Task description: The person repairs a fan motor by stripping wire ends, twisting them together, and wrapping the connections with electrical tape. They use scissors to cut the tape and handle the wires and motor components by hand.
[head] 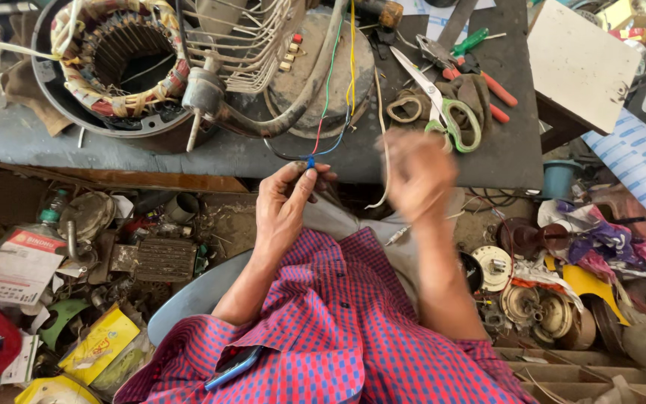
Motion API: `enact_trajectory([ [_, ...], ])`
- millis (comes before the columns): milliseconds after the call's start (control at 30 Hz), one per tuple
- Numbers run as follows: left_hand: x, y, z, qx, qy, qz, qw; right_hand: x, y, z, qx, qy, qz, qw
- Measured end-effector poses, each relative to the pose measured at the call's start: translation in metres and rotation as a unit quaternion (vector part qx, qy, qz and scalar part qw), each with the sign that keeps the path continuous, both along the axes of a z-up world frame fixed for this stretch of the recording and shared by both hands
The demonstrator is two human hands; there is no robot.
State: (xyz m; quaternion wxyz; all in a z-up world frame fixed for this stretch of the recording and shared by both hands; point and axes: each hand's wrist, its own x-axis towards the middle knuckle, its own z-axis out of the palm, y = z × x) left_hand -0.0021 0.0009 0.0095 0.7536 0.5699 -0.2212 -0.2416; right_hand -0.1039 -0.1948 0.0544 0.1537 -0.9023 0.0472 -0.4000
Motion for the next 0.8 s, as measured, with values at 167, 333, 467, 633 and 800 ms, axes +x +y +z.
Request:
enact_trajectory([
  [167, 0.002, 0.0, -0.008, -0.048, -0.004, -0.014, 0.999, -0.022, -0.065, 0.028, -0.095, 0.19, -0.192, 0.958],
  [333, 0.001, -0.006, -0.015, -0.069, -0.04, -0.014, 0.997, -0.012, -0.09, 0.039, -0.141, 0.302, -0.18, 0.925],
  [467, -0.004, -0.006, -0.012, -0.023, -0.052, 0.001, 0.998, 0.0, -0.092, 0.039, -0.17, 0.316, -0.161, 0.919],
  [633, -0.007, -0.001, -0.005, 0.04, -0.086, 0.019, 0.995, 0.0, -0.097, 0.031, -0.155, 0.358, -0.17, 0.905],
  [800, -0.008, -0.003, -0.009, 0.054, -0.099, 0.032, 0.993, -0.001, -0.12, 0.042, -0.133, 0.428, -0.09, 0.889],
])
